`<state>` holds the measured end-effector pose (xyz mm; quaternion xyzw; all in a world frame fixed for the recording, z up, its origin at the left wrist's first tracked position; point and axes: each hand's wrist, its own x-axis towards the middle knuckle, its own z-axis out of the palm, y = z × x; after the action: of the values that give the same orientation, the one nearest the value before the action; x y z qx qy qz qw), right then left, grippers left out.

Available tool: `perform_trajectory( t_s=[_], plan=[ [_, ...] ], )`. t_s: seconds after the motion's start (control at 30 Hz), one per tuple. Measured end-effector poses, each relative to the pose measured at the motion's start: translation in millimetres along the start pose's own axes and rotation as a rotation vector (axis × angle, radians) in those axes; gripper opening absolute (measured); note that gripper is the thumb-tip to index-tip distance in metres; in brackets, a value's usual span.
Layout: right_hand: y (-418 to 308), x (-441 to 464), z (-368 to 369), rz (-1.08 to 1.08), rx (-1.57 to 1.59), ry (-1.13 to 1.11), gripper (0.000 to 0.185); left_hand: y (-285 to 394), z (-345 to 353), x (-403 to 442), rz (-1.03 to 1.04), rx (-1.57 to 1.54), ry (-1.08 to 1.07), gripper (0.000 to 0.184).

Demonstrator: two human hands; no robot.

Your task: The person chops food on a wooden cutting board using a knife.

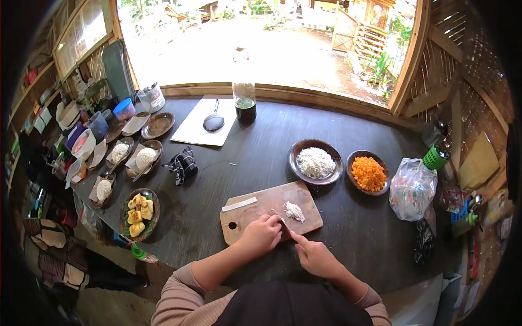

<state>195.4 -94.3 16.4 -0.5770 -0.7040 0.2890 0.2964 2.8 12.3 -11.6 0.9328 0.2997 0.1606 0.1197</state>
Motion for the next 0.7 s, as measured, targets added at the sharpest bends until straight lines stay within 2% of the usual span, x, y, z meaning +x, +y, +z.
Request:
perform_trajectory(
  t_s=[0.23,0.3,0.5,0.7],
  plan=[
    [8,-3,18,-0.020,-0.119,0.036,0.039,2,2,-2,0.012,0.060,-0.004,0.020],
    [3,-1,20,0.063,-0.159,-0.028,0.042,2,1,-1,0.002,0.065,-0.024,0.019],
    [9,12,22,-0.010,-0.158,0.048,0.039,3,0,-1,0.004,0.051,-0.030,0.018],
    [5,3,20,0.001,-0.084,0.028,0.036,0,1,-2,0.037,0.065,0.021,0.018]
  ],
)
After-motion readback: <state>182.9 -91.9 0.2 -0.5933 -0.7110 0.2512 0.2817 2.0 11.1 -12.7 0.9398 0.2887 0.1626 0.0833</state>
